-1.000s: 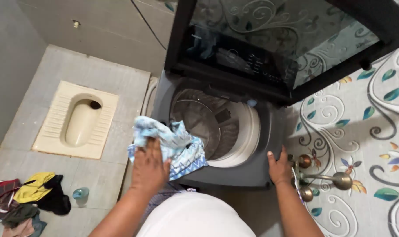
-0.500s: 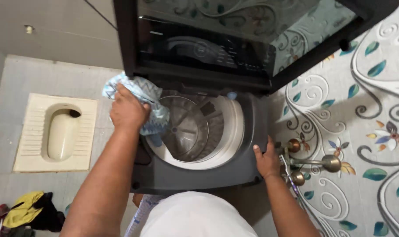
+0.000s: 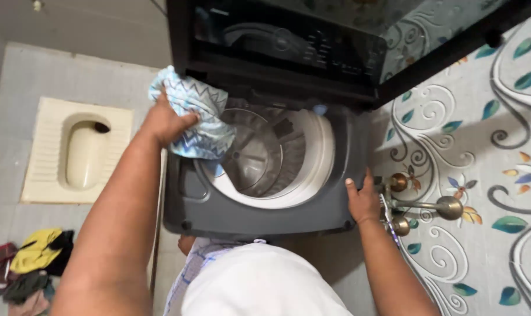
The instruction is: The person wipes the interior and exterior surfaces of a top-loading washing machine using a patterned cloth. They clean the lid, control panel, rim, and the detergent dispenser area.
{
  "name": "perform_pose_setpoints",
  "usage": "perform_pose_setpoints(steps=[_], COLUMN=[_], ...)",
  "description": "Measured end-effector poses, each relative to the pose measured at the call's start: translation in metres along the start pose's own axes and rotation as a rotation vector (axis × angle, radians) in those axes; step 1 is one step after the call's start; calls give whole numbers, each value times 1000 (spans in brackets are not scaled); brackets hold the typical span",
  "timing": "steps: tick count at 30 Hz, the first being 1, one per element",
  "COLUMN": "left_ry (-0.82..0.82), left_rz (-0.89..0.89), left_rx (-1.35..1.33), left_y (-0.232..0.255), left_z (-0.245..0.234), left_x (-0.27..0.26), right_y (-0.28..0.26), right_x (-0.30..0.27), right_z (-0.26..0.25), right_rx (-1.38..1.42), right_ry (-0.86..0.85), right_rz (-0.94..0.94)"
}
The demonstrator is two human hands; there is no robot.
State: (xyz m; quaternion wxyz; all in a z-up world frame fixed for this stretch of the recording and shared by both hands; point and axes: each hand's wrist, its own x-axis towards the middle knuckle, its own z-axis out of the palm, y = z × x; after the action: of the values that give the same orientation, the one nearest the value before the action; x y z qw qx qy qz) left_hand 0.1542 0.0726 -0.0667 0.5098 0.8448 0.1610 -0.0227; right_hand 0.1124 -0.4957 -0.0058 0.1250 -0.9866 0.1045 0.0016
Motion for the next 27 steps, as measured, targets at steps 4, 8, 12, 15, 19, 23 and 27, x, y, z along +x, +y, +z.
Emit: perform_pose_setpoints(steps=[4,8,12,15,19,23,27], left_ry=[-101,-78,-251,-152,-81,-102,-161], left_rz=[210,207,-101,51,-115,-328,-251], left_rx=[-33,-243,-527,-539,-564,-898,-638], left_y=[-45,-71,-95,-118,-149,-161,-135], left_z=[18,36,55,79,105,114,95], left_x=[-52,-134,-215,-257,-261,-228,-137], right_y=[2,4,6,10,7,11,13], right_x=[0,3,5,4,9,9,10], right_z=[-1,0,2,2,1,1,1], right_rx=[-22,-50,-7,15,8,-71,-30], right_ry=[-15,35,46,50,35,54,0], right_rz=[30,-37,-51,-66,-50,-117,-4])
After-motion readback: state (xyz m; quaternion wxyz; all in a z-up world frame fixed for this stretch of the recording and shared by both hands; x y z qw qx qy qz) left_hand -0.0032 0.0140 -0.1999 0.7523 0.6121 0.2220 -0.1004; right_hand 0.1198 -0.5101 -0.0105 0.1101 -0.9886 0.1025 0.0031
